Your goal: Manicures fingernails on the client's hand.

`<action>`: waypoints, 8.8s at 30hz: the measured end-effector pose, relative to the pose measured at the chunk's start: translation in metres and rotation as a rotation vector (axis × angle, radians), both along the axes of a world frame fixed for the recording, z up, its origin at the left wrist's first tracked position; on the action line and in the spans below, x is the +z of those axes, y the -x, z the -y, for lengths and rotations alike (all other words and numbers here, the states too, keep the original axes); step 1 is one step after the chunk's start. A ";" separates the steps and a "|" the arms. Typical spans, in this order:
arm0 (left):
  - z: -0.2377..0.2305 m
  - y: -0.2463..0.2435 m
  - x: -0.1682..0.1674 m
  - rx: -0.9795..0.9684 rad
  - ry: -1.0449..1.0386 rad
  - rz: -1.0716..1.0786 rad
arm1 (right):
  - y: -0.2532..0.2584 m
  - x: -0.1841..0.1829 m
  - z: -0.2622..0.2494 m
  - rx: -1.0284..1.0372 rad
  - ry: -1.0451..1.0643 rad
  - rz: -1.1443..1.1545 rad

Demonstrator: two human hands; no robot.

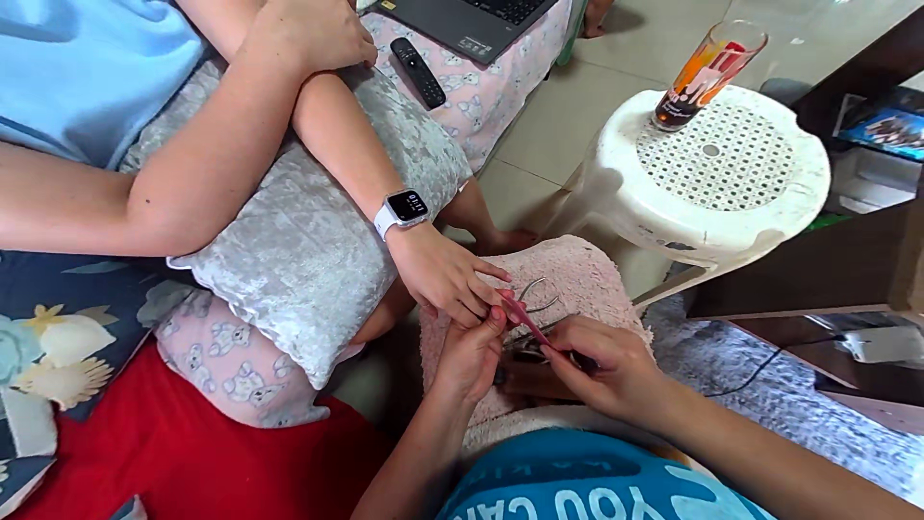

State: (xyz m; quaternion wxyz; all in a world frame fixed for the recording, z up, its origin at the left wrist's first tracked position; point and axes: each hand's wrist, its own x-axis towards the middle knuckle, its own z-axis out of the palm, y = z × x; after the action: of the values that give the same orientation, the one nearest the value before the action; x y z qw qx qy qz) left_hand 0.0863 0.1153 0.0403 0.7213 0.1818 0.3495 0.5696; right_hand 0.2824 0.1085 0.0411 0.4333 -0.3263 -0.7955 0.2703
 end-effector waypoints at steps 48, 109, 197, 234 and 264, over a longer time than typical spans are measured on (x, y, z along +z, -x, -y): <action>0.010 0.007 0.003 -0.043 -0.058 0.103 | -0.054 0.015 -0.042 -0.343 -0.338 0.418; 0.008 -0.012 0.012 0.128 0.047 0.154 | 0.000 0.014 -0.025 -0.245 -0.375 0.053; 0.014 -0.011 0.008 0.148 -0.106 -0.092 | -0.016 0.029 -0.029 -0.352 -0.322 0.267; 0.016 0.011 0.004 -0.007 -0.017 0.196 | -0.007 0.024 -0.055 -0.076 -0.466 0.155; 0.018 -0.001 0.017 0.103 0.040 0.123 | -0.012 0.013 -0.041 -0.315 -0.006 0.158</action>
State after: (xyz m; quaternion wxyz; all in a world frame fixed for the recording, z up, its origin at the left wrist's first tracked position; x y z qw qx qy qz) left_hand 0.0876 0.0974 0.0571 0.7147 0.1140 0.3245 0.6090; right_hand 0.2947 0.1500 0.0541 0.4073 -0.4658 -0.7669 0.1702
